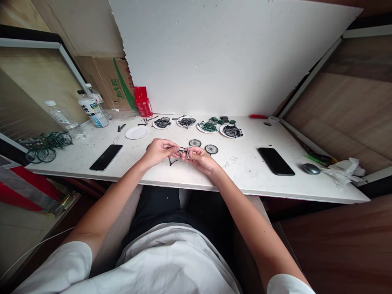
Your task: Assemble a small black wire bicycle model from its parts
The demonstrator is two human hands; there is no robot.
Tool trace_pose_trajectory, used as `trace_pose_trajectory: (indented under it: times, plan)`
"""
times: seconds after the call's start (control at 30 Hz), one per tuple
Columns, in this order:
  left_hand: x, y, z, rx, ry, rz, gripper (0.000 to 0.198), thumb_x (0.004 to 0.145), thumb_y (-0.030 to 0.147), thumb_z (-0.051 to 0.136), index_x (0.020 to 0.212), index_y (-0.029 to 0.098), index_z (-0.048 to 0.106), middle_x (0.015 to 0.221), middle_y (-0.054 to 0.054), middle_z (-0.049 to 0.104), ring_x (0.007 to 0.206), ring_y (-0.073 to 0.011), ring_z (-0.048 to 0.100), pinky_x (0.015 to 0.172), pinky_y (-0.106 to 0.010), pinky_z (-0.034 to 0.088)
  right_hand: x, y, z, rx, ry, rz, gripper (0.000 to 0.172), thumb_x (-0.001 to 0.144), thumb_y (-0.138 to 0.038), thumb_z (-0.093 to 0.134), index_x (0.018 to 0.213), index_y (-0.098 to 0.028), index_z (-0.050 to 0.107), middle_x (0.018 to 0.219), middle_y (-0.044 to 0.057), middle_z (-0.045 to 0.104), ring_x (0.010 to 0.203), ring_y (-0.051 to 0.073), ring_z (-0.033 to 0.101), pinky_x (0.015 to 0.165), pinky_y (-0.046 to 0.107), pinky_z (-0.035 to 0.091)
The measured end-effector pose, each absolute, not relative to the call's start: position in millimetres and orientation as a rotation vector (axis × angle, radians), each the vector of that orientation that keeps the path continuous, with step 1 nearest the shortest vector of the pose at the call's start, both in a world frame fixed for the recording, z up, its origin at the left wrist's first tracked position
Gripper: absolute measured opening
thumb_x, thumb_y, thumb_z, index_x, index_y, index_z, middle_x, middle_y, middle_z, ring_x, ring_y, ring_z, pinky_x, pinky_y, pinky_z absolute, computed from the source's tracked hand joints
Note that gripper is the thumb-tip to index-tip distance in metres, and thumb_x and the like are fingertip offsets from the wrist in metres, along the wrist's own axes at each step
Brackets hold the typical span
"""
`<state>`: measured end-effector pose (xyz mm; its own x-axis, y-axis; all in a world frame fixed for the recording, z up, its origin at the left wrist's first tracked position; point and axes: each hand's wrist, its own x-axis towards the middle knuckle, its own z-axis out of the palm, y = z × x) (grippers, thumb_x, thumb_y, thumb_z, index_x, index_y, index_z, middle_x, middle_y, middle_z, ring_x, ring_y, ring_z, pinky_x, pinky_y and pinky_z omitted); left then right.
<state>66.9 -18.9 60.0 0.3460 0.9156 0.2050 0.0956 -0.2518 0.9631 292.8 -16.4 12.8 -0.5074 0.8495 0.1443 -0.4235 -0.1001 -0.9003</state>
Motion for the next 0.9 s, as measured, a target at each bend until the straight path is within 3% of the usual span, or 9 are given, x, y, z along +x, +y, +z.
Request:
trace_pose_trajectory:
  times: [0.23, 0.67, 0.9]
  plan:
    - [67.6, -25.4, 67.7, 1.612, 0.979, 1.022, 0.049, 0.077, 0.054, 0.089, 0.096, 0.009, 0.08, 0.082, -0.014, 0.08, 0.071, -0.0254, 0.079, 0.062, -0.032, 0.064, 292.1, -16.7, 13.4, -0.542, -1.293, 1.729, 0.034, 0.07, -0.039, 0.098, 0.069, -0.022, 0.069, 0.082, 0.003, 0.076, 0.083, 0.02, 0.072, 0.094, 0.038, 0.057]
    - [71.4, -25.4, 62.7, 1.628, 0.972, 1.06, 0.039, 0.081, 0.046, 0.087, 0.093, 0.01, 0.08, 0.078, -0.014, 0.08, 0.068, -0.024, 0.078, 0.061, -0.031, 0.064, 290.0, -14.7, 11.4, -0.577, -1.316, 1.649, 0.038, 0.064, -0.047, 0.101, 0.077, -0.022, 0.075, 0.075, 0.003, 0.075, 0.079, 0.022, 0.073, 0.088, 0.039, 0.057]
    - [70.7, -25.0, 61.4, 1.624, 1.011, 1.031, 0.036, 0.083, 0.044, 0.086, 0.095, 0.01, 0.079, 0.08, -0.014, 0.08, 0.069, -0.0251, 0.079, 0.061, -0.032, 0.064, 288.8, -11.2, 3.3, -0.581, -1.326, 1.606, 0.037, 0.068, -0.048, 0.099, 0.086, -0.022, 0.08, 0.084, 0.005, 0.081, 0.076, 0.019, 0.073, 0.079, 0.034, 0.058]
